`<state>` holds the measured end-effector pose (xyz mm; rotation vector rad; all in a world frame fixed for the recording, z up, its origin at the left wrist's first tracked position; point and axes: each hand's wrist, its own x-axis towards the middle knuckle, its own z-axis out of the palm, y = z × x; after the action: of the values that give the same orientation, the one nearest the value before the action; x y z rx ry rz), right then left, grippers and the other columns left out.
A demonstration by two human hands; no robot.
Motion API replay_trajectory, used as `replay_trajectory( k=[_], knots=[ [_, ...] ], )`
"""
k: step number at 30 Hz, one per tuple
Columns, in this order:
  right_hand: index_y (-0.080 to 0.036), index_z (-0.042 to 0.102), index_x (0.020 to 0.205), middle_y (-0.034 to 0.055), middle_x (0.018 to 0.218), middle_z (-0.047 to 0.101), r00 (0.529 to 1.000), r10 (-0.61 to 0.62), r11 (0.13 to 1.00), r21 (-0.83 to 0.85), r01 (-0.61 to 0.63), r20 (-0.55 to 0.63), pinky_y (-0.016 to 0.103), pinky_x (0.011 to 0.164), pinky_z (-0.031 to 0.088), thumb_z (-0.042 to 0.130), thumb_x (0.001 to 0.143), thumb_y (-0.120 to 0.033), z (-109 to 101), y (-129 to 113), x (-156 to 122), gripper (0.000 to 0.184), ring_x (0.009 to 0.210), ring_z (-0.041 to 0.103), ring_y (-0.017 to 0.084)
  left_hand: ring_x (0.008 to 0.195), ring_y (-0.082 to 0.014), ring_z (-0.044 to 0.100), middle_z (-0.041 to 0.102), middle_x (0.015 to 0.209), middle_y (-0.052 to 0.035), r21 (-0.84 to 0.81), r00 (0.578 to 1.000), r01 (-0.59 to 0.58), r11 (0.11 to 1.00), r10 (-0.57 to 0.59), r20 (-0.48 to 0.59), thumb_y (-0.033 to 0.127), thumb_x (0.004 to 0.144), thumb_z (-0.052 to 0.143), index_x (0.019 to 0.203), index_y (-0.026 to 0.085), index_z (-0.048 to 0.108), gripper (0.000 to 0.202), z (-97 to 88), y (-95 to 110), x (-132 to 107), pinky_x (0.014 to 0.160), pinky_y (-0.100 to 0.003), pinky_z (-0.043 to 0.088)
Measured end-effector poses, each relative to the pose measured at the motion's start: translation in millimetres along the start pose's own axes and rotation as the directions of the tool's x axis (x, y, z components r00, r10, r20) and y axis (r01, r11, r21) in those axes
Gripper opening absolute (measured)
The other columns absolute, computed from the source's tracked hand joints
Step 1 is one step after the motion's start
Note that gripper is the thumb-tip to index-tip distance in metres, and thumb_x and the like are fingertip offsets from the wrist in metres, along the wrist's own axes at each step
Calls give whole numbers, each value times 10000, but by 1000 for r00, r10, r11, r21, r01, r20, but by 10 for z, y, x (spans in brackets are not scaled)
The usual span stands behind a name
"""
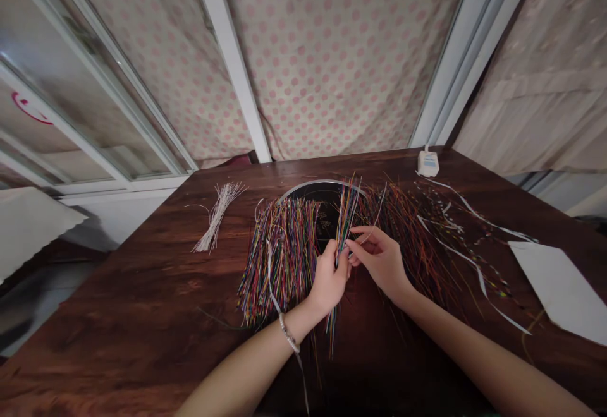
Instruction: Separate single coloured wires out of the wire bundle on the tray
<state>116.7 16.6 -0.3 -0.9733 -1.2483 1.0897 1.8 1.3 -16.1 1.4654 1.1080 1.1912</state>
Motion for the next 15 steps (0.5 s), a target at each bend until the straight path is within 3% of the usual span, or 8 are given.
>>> replay_trajectory(
  k=[8, 15],
  knots=[
    [-196, 536, 1029, -23, 639, 582, 1000, 21, 1000, -6, -21, -4, 245, 485, 539, 683, 669, -298, -13, 17, 5, 402, 499, 609, 122, 433, -45, 372, 395, 513, 80, 9, 1000, 6, 1000, -5, -7, 368, 885, 369, 724, 195, 335, 239, 3, -32, 1, 440, -164, 271],
    [-153, 585, 905, -12, 582, 580, 996, 93, 995, 41, -92, -10, 211, 408, 476, 640, 711, -351, -8, -19, 34, 282, 434, 560, 98, 441, -43, 369, 394, 536, 77, 12, 1000, -5, 1000, 5, 15, 369, 883, 380, 730, 193, 348, 235, -3, -9, -11, 450, -168, 275]
  ],
)
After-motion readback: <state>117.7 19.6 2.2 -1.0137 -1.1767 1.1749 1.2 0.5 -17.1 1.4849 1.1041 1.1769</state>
